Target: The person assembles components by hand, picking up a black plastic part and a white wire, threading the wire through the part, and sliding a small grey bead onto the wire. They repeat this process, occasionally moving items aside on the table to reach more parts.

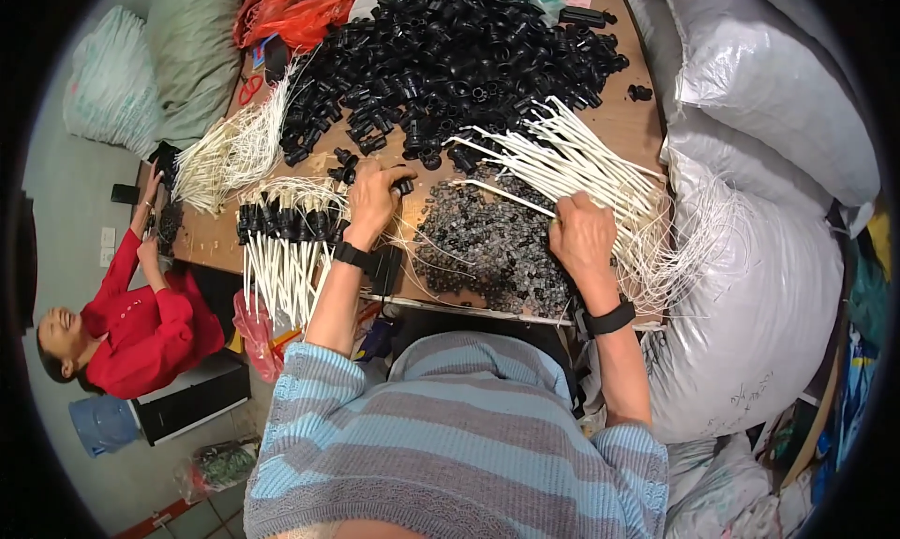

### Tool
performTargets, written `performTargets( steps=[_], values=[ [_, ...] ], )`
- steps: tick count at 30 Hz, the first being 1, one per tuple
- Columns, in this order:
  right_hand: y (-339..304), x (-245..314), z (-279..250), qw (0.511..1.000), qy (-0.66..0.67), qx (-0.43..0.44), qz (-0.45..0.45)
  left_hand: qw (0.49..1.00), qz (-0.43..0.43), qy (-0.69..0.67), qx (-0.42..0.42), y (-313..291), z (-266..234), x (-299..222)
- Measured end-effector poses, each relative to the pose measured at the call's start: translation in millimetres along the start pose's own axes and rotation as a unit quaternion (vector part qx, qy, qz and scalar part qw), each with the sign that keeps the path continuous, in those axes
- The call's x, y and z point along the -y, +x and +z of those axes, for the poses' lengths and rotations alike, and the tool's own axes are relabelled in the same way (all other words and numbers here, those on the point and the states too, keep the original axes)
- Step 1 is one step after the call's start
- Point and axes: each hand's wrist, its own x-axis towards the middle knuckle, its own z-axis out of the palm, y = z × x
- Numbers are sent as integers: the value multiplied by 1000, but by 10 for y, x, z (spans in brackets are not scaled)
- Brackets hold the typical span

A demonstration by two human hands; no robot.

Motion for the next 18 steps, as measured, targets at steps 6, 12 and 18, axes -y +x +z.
performTargets(
  steps=[6,12,18],
  values=[
    [40,345,-179,982,174,78,-12,986,87,-76,-123,-113,-101,-174],
    [-107,358,-149,960,258,109,-15,963,-42,-251,84,-235,-206,-333],
    [-172,359,-168,953,288,98,7,946,-103,-272,142,-285,-274,-476]
  ],
)
